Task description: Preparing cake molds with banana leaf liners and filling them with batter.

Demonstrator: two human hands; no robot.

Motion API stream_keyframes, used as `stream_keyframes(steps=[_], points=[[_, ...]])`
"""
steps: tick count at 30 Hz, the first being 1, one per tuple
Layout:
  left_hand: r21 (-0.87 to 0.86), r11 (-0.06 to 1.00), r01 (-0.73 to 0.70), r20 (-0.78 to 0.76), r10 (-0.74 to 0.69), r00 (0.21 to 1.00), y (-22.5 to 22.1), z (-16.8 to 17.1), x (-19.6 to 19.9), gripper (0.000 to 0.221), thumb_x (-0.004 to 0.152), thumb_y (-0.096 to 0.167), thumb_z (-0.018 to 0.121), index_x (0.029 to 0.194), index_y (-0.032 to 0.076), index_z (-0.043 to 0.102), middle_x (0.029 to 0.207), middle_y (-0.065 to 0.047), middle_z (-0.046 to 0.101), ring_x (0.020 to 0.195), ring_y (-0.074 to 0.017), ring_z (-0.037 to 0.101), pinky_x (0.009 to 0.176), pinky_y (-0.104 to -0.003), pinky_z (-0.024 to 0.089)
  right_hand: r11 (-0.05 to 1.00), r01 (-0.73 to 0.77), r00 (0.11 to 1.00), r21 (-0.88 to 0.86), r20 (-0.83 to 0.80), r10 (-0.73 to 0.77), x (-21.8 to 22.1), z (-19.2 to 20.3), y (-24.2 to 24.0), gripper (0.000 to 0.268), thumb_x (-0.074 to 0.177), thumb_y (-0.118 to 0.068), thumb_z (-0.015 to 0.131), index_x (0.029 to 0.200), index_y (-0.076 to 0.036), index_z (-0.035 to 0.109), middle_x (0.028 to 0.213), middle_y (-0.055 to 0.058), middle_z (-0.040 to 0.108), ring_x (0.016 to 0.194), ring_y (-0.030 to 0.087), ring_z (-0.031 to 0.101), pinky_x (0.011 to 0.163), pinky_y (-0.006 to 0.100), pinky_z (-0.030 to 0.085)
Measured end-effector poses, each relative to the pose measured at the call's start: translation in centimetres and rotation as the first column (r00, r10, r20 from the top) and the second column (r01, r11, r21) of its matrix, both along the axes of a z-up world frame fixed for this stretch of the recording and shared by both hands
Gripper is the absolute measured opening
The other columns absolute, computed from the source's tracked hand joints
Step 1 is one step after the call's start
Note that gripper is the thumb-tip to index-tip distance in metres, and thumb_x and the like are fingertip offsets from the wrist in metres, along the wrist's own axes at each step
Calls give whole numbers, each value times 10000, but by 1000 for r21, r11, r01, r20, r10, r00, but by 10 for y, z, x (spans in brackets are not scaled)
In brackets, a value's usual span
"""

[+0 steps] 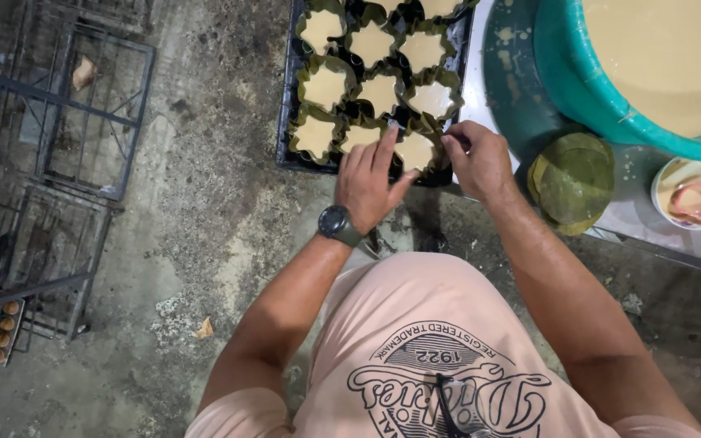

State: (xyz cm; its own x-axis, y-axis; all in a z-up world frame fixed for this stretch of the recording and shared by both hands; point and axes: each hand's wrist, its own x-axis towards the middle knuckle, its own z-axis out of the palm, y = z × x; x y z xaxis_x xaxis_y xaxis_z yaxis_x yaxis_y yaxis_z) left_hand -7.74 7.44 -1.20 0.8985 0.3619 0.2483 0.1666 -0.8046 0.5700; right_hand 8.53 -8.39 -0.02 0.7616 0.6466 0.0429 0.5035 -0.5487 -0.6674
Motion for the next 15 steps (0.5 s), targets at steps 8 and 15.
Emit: stream_keyframes(steps=[8, 15], points=[[154, 986, 68, 97, -84, 992, -3, -12, 27, 1184, 747, 547, 872, 1600, 39, 226, 1403, -212, 557, 1374, -426, 433, 1221, -639, 247, 991, 94, 982, -97, -156, -108, -3, 7, 5, 228, 968, -222, 728, 1090, -30, 736, 852, 183, 737, 750, 271, 715, 728, 385, 555], [173, 980, 97, 87, -113, 990, 9, 0, 27, 1155, 784, 577, 843, 1610, 36, 244, 1402, -188, 561, 1405, -407, 417, 1247, -670, 214, 995, 97, 989, 18, -113, -94, 0, 14, -4, 221, 992, -193, 732, 1092, 5, 724, 884, 156, 737, 764, 191, 702, 713, 341, 544]])
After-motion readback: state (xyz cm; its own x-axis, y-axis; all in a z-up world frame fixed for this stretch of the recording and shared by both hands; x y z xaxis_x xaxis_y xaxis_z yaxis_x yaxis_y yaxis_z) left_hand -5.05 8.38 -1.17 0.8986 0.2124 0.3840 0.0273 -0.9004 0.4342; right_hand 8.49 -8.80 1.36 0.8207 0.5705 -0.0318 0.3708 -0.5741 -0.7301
